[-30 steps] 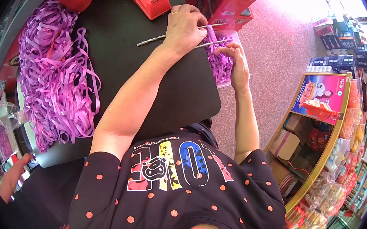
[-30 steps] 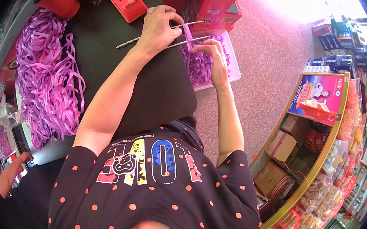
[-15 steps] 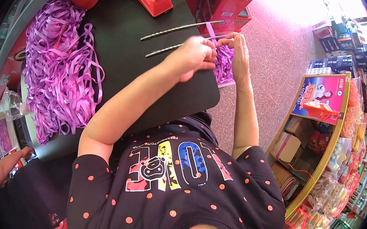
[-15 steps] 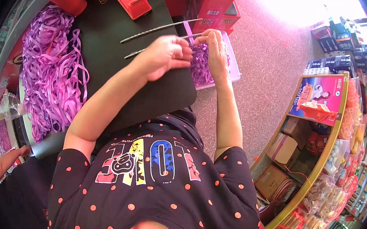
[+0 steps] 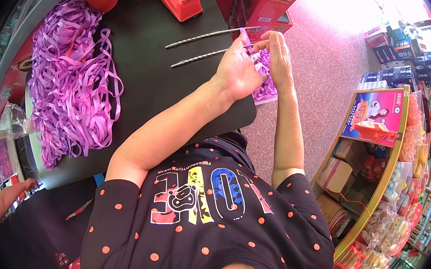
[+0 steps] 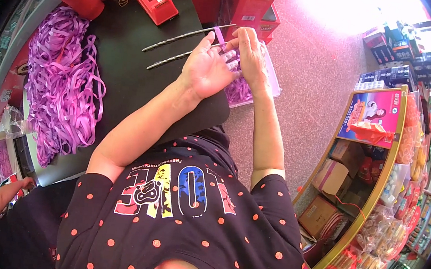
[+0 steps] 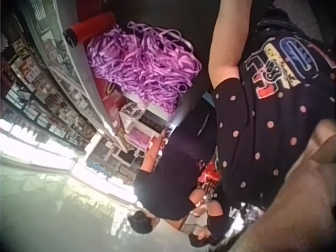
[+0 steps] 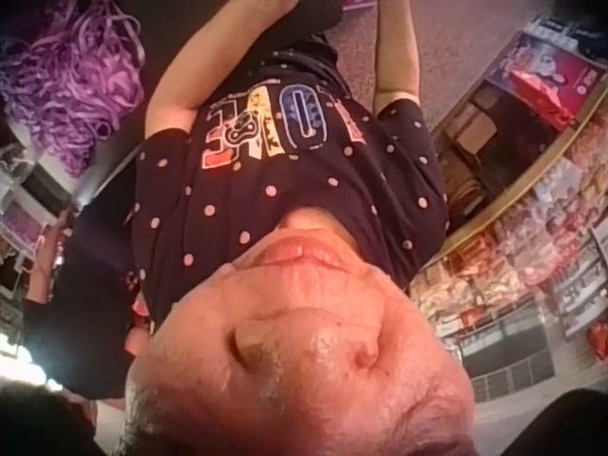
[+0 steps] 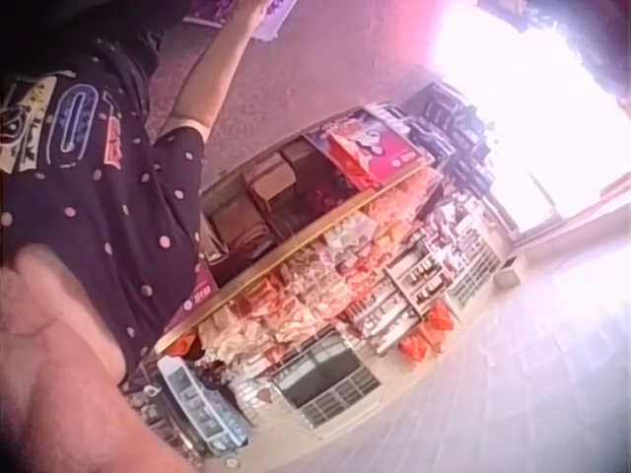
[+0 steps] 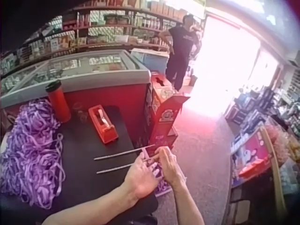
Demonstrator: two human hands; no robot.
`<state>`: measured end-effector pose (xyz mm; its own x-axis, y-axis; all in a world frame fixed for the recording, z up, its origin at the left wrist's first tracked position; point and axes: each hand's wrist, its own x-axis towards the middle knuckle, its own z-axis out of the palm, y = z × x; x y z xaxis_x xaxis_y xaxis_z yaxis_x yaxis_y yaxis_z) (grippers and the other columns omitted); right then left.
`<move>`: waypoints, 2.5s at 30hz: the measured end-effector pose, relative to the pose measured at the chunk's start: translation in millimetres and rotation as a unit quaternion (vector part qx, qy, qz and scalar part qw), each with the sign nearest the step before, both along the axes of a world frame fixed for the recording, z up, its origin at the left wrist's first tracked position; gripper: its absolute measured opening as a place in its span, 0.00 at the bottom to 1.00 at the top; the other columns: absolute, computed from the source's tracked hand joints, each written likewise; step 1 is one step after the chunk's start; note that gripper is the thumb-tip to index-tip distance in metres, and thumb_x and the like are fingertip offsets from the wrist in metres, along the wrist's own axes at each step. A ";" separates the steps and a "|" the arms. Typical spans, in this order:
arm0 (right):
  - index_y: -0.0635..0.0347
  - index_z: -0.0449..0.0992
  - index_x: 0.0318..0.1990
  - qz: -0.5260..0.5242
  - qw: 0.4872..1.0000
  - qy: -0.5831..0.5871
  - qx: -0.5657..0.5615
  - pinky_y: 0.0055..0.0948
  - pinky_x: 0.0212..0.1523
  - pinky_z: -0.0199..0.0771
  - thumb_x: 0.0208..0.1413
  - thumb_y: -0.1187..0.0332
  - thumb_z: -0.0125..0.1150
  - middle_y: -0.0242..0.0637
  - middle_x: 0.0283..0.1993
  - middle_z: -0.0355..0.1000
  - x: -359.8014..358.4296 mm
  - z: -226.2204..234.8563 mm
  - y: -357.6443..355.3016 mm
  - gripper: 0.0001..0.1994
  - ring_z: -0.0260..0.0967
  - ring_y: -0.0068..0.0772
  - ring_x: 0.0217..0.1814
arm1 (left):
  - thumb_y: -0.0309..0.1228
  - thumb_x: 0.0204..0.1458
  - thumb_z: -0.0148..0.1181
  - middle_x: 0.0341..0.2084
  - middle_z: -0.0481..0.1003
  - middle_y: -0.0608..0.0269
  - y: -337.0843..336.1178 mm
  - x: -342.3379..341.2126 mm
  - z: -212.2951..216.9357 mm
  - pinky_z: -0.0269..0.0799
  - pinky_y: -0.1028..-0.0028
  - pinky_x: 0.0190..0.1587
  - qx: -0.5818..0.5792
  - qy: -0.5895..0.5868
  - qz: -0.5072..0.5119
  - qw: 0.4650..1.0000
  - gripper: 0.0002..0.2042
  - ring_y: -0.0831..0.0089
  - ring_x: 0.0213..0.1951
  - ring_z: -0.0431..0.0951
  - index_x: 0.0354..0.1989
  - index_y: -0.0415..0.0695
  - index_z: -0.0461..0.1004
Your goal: The recorder is tying purple ribbons into bows using a metal rod jig on a workshop counter.
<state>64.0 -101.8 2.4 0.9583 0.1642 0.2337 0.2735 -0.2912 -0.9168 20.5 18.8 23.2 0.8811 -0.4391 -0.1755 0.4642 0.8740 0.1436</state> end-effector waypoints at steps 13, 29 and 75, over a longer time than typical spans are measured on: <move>0.60 0.78 0.44 0.059 0.976 -0.148 -0.148 0.24 0.44 0.68 0.56 0.65 0.55 0.40 0.38 0.76 48.7 63.9 63.9 0.12 0.72 0.28 0.40 | 0.59 0.57 0.34 0.67 0.42 0.59 2.1 -16.7 -1.5 0.39 0.49 0.65 0.009 -0.102 0.024 0.995 0.38 0.59 0.68 0.43 0.67 0.50 0.30; 0.61 0.80 0.30 0.138 0.967 0.197 -0.078 0.25 0.53 0.57 0.45 0.57 0.66 0.32 0.33 0.76 113.1 62.4 154.2 0.15 0.66 0.24 0.48 | 0.61 0.57 0.29 0.66 0.44 0.64 3.7 -18.9 -5.5 0.46 0.52 0.64 -0.043 -0.130 0.014 0.990 0.33 0.62 0.67 0.45 0.66 0.56 0.40; 0.67 0.77 0.36 0.152 0.956 0.096 -0.233 0.24 0.45 0.65 0.57 0.63 0.55 0.35 0.36 0.73 13.9 77.0 -15.4 0.13 0.68 0.23 0.41 | 0.39 0.53 0.57 0.55 0.56 0.64 -9.9 -12.9 -33.9 0.44 0.57 0.62 0.032 -0.003 0.052 0.998 0.27 0.67 0.58 0.54 0.59 0.52 0.52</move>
<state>77.9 -117.2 79.4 0.8671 0.4862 -0.1084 0.2509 -0.6143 -0.7481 7.6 8.8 -10.7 0.9222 -0.3340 -0.1947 0.3711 0.9062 0.2029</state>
